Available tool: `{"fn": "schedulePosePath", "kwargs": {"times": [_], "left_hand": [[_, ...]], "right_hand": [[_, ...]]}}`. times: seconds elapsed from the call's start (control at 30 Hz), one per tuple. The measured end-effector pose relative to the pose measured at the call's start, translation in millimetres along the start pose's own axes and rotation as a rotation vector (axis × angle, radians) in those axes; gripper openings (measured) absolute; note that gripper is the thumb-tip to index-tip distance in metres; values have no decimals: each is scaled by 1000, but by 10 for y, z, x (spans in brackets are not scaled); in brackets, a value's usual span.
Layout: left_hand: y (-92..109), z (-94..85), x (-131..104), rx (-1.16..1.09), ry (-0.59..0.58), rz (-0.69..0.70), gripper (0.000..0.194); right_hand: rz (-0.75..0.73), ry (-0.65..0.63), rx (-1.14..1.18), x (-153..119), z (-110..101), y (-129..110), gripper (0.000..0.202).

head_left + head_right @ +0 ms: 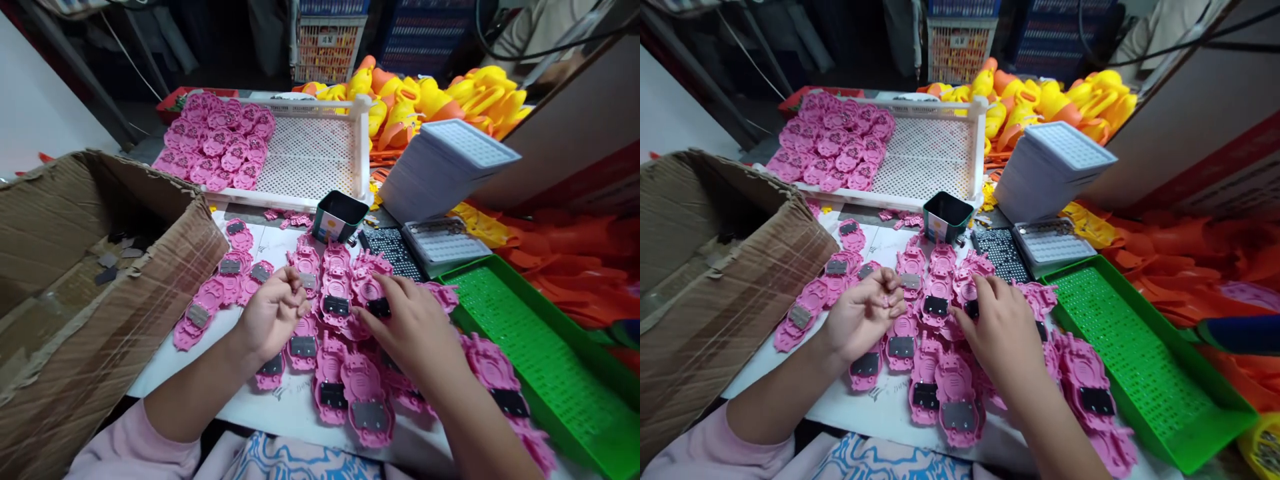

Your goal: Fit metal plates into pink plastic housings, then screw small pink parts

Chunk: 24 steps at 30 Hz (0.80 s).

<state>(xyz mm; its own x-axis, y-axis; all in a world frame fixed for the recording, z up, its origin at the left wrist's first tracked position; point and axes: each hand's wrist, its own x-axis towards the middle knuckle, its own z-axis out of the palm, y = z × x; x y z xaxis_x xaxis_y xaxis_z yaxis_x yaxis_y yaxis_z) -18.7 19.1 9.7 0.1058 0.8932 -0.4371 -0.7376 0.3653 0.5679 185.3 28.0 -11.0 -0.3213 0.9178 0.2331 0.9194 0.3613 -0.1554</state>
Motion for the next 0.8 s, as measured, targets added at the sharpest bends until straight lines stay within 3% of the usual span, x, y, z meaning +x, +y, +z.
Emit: {"fn": "schedulePosePath", "kwargs": {"times": [0.17, 0.3, 0.37, 0.47, 0.57, 0.7, 0.8], "left_hand": [[-75, -14, -15, -128, -118, -122, 28], [-96, -14, -51, -189, -231, -182, 23], [-97, -19, -80, -223, -327, -219, 19], [-101, -46, -118, -259, -491, -274, 14], [-133, -83, -132, -271, -613, -294, 11], [-189, -106, -126, -307, -647, -335, 15], [-186, -102, -117, -277, -628, -331, 12]], "right_hand": [[-113, 61, -32, 181, -150, -102, 48], [-242, 105, 73, 580, -329, -281, 32], [-328, 37, 155, 824, -343, -412, 26], [-491, -209, 149, 1157, -217, -665, 24], [-659, -378, 79, 1366, 24, -937, 20], [-795, -498, -20, 1443, 305, -1200, 30], [-850, -520, -66, 1439, 396, -1279, 29]]}}
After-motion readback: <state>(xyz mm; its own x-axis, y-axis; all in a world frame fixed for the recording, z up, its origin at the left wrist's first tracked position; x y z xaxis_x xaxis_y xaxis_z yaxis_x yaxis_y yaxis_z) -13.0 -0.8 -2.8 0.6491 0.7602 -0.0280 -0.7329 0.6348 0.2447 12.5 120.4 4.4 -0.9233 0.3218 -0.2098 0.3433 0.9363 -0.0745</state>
